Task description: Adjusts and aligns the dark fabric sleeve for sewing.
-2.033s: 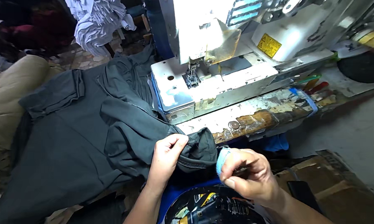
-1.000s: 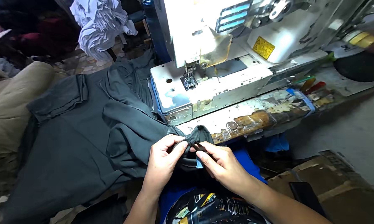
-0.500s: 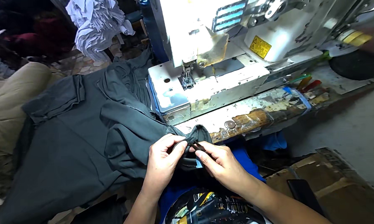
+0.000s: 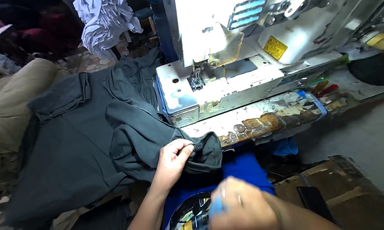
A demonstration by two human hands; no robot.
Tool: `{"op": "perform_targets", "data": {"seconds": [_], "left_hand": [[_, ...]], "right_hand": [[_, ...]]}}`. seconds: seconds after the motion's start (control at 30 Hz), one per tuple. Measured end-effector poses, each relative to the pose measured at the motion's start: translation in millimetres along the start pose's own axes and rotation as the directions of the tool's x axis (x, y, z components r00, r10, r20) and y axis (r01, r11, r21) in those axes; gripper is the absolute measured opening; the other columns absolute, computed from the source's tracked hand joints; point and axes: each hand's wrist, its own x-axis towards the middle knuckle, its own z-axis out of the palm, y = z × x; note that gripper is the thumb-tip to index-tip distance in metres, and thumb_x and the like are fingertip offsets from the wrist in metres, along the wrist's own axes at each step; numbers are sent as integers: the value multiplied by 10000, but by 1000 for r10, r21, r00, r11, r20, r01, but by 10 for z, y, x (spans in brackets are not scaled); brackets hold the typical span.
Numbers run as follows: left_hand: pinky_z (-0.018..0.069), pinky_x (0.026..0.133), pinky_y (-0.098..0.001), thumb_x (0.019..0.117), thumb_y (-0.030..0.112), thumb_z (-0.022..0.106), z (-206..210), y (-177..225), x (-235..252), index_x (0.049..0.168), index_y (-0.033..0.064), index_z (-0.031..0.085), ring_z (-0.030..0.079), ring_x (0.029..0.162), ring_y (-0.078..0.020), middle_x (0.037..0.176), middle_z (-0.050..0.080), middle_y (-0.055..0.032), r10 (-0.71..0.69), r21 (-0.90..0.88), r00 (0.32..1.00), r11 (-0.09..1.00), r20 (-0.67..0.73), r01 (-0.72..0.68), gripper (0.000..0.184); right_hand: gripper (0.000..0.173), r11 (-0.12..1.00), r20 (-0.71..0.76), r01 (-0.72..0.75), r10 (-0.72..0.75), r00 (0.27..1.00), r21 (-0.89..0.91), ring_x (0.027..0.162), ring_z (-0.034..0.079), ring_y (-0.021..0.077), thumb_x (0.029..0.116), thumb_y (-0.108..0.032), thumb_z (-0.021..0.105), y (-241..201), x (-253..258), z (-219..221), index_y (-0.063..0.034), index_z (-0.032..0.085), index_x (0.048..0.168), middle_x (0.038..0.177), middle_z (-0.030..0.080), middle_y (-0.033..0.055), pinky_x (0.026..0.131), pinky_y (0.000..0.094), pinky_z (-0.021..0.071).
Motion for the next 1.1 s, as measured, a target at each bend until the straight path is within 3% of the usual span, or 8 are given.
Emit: {"op": "perform_targets", "data": {"seconds": [0.1, 0.17, 0.23, 0.37, 0.6, 0.7, 0.97, 1.1], "left_hand": [[527, 742, -155, 981, 81, 570, -52, 75, 5, 918, 50, 739, 633, 794, 24, 861, 695, 48, 17, -108, 999, 994, 49, -11, 183], [531, 737, -160, 970, 81, 591, -92, 133, -4, 915, 50, 745, 639, 797, 17, 870, 701, 44, 22, -151, 998, 988, 57, -13, 166], [537, 735, -157, 955, 87, 622, -154, 211, -2, 912, 51, 751, 646, 801, 16, 878, 708, 40, 33, -107, 999, 994, 42, -28, 141], [517, 738, -115, 937, 170, 645, -280, 241, 11, 929, 91, 768, 627, 811, 44, 870, 677, 64, 128, 261, 988, 960, -92, -100, 146], [539, 753, -203, 1026, 45, 498, -236, 486, 322, 1027, 88, 678, 637, 818, -27, 902, 674, 34, 69, -34, 992, 997, -106, -72, 184], [548, 785, -170, 1005, 80, 575, -277, 586, 698, 1044, 96, 734, 663, 871, 20, 974, 722, 52, 303, 349, 951, 899, -59, -265, 165], [531, 803, -447, 945, 163, 704, -258, 426, 1674, 966, 69, 770, 707, 904, -189, 919, 745, -84, 361, 675, 928, 663, 89, -322, 116], [525, 938, -294, 890, 201, 691, -413, 130, 1989, 1089, 100, 723, 666, 1048, -68, 1057, 719, -23, 449, 670, 888, 630, 99, -393, 226]], "right_hand": [[271, 906, -234, -402, 367, 900, -129, 726, 635, -3, 1027, -218, 600, 354, 7, -143, -10, 710, 1160, 931, 727, 62, 655, 156, 541], [410, 726, -190, -686, 680, 708, 39, 625, 565, -61, 970, -221, 682, 494, 62, -268, -43, 651, 1338, 970, 709, -18, 564, 107, 490], [253, 575, -128, -773, 817, 562, 268, 490, 497, -54, 946, -145, 705, 528, 126, -351, -81, 702, 1190, 765, 665, -87, 453, 112, 428], [48, 573, -196, -742, 818, 540, 347, 438, 488, -43, 952, -103, 683, 530, 159, -469, -124, 701, 913, 583, 585, -109, 426, 115, 420], [110, 603, -131, -783, 797, 589, 151, 474, 453, -91, 908, -214, 744, 467, 136, -535, -119, 753, 964, 633, 600, -152, 447, 100, 375], [64, 646, -165, -718, 762, 626, 260, 486, 469, -93, 931, -186, 711, 483, 156, -527, -127, 734, 939, 659, 620, -150, 450, 90, 387], [219, 511, -298, -680, 859, 415, 526, 378, 418, -35, 923, -124, 667, 794, 338, -575, -158, 606, 715, 513, 514, -102, 371, 130, 353], [231, 505, -330, -686, 863, 384, 523, 384, 425, -42, 933, -124, 664, 867, 476, -577, -150, 625, 706, 523, 524, -107, 376, 127, 362]]}}
